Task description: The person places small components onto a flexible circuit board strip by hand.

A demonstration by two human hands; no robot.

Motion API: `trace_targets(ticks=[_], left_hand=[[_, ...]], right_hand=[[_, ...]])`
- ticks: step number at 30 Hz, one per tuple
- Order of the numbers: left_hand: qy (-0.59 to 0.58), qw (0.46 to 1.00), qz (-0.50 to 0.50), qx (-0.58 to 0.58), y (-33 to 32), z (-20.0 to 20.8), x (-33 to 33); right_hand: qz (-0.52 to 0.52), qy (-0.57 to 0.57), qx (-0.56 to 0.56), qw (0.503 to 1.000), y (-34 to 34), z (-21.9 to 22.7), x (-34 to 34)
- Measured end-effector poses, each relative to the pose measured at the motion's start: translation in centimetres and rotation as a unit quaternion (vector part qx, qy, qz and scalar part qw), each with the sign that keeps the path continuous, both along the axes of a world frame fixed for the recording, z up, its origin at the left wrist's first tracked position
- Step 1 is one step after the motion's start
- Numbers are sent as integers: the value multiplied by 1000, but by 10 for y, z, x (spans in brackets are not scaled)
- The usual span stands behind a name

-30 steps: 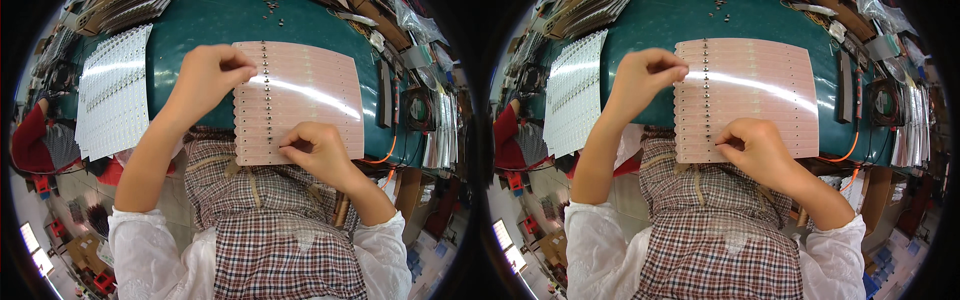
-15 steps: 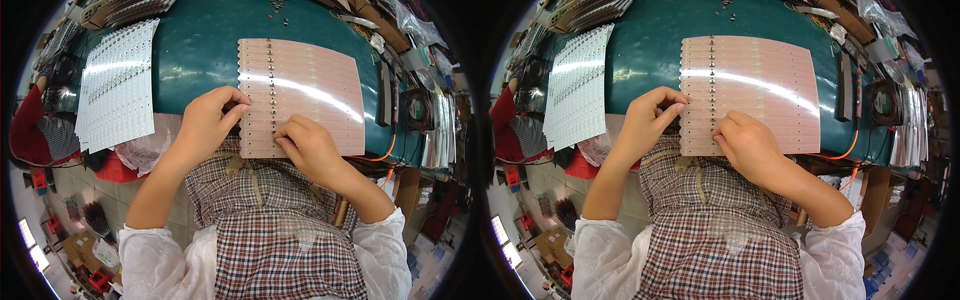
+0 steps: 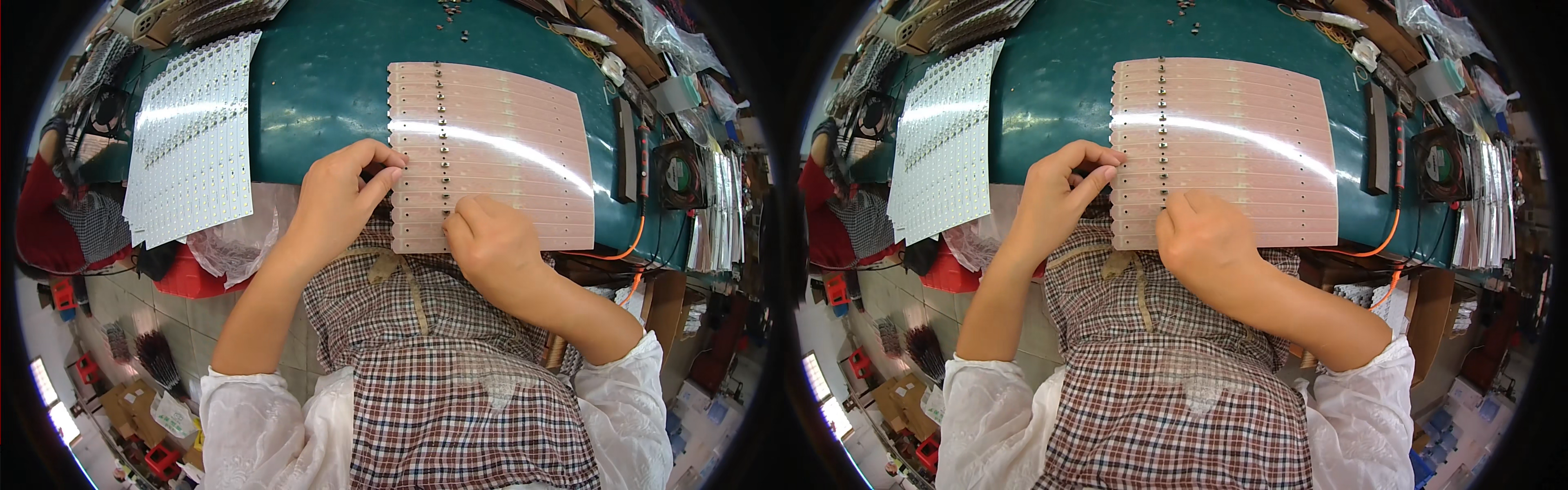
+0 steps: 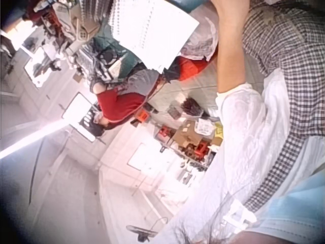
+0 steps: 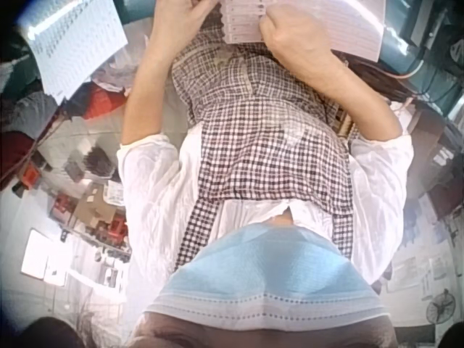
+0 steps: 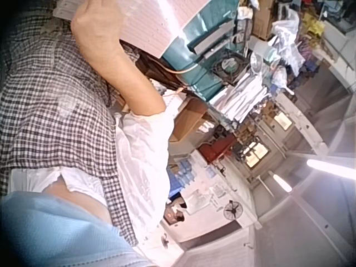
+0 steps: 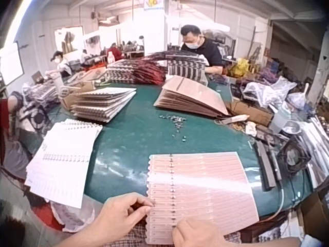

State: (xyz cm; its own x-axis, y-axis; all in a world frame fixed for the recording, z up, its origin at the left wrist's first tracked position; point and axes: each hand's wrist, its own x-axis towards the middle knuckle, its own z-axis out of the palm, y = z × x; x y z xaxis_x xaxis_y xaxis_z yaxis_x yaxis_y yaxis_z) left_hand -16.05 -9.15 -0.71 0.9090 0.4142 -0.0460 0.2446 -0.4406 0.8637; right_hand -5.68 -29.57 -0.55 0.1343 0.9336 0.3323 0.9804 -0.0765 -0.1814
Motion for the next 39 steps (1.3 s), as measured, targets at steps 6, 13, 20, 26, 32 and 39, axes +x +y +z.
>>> trace_targets(ticks=[6,13,20,26,32,39], left_hand=[[-17,1000,8,6,-3,-1,-2],[-43,996,-32,72,-28,11,-18],[-49,996,-68,43,-57,3,-25],[-58,994,-55,71,-66,2,-21],[-61,988,-54,131,-69,-3,-20],[-61,984,-59,155,-71,-3,-19]], right_hand=[[-13,53,25,998,-5,-7,3],[-37,209,55,976,-10,-9,8],[-86,216,87,969,-15,2,35],[-245,-4,121,962,-23,-29,109],[-279,-34,87,956,-23,-40,114],[-280,-41,82,956,-24,-40,113]])
